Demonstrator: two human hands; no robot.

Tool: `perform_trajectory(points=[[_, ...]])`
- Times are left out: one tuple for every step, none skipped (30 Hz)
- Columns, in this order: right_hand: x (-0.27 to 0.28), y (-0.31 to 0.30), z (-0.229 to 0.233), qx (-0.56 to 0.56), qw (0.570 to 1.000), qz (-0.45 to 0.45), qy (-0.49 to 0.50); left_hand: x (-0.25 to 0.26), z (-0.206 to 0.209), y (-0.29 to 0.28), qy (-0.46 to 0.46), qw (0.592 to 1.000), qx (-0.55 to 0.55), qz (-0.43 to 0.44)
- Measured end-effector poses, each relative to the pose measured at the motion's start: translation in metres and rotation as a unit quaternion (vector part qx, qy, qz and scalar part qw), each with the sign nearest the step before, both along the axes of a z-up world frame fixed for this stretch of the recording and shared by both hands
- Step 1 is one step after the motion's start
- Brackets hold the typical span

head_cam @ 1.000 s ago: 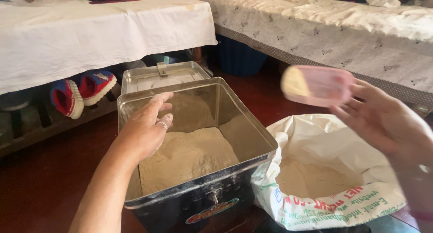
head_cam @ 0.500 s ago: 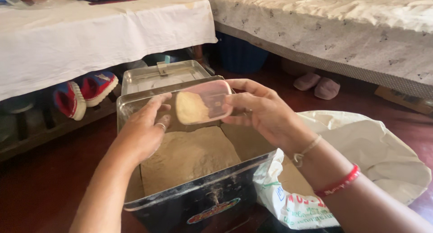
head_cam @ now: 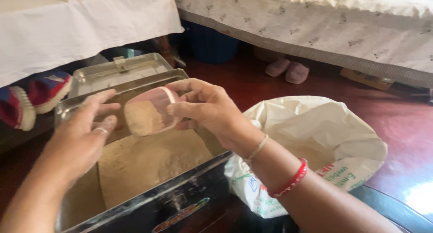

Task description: The person scoops a light-colored powder from a large white sack using a pink plastic scoop and transfers it into a metal container. The person repeats this scooping and pouring action multiple times to fill the container.

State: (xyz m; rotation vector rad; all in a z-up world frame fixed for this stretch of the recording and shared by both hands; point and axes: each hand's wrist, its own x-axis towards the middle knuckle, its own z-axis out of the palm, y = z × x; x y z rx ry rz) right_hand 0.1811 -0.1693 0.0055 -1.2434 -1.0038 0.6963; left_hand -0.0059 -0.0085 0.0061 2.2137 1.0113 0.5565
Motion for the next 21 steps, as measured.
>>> perform_trajectory(points=[[0.001,0.001,-0.001,0.002,1.0,0.001,-0.006,-0.001,-0.002,0.001,-0.005,1.0,-0.003,-0.001],[0.001,0.001,-0.003,0.007,1.0,0.007,0.01,0.0,-0.004,0.002,-0.011,1.0,-0.005,-0.001],[0.002,0.003,-0.004,0.014,0.999,0.015,0.027,0.0,-0.004,0.002,-0.016,1.0,-0.007,0.001],[0.002,0.004,-0.006,0.02,0.999,0.023,0.043,0.001,-0.004,0.002,-0.005,1.0,-0.008,0.008],[0.003,0.004,-0.007,0.02,0.999,0.022,0.046,0.001,-0.002,0.001,0.006,1.0,-0.008,0.016],[0.003,0.005,-0.007,0.02,0.998,0.02,0.048,0.001,-0.001,-0.001,0.016,1.0,-0.007,0.025],[0.003,0.006,-0.008,0.022,0.998,0.02,0.051,0.001,0.0,-0.002,0.026,0.999,-0.009,0.023],[0.003,0.007,-0.008,0.016,0.998,0.015,0.051,0.001,0.001,-0.003,0.037,0.999,-0.011,0.021],[0.002,0.008,-0.009,0.012,0.999,0.01,0.05,0.0,0.002,-0.003,0.045,0.999,-0.011,0.021],[0.002,0.008,-0.009,0.008,0.999,0.006,0.05,0.001,0.002,-0.002,0.044,0.999,-0.01,0.012],[0.001,0.008,-0.009,0.008,0.999,0.006,0.036,0.002,0.0,-0.002,0.043,0.999,-0.01,0.004],[0.001,0.007,-0.009,0.009,1.0,0.006,0.022,0.002,-0.001,-0.001,0.042,0.999,-0.009,-0.004],[0.001,0.007,-0.009,0.007,1.0,0.002,0.01,0.002,-0.003,0.0,0.052,0.999,-0.001,-0.008],[0.001,0.007,-0.009,0.003,1.0,-0.001,0.008,0.002,-0.004,0.002,0.063,0.998,0.008,-0.011],[0.001,0.006,-0.009,-0.005,1.0,-0.002,0.004,0.003,-0.007,0.002,0.072,0.997,0.013,-0.013],[0.001,0.006,-0.008,-0.012,1.0,-0.003,0.0,0.002,-0.008,0.004,0.063,0.998,0.021,-0.02],[0.001,0.005,-0.009,-0.006,1.0,0.002,0.003,0.001,-0.01,0.006,0.053,0.998,0.026,-0.027],[0.0,0.006,-0.01,0.0,1.0,0.006,0.006,0.001,-0.013,0.006,0.042,0.998,0.03,-0.034],[0.001,0.005,-0.01,0.008,1.0,0.007,0.01,0.001,-0.016,0.007,0.047,0.998,0.024,-0.026],[0.001,0.004,-0.011,0.003,1.0,0.006,0.014,0.001,-0.017,0.009,0.051,0.998,0.017,-0.017],[0.001,0.005,-0.011,0.002,1.0,0.008,0.018,0.0,-0.017,0.012,0.055,0.998,0.014,-0.005]])
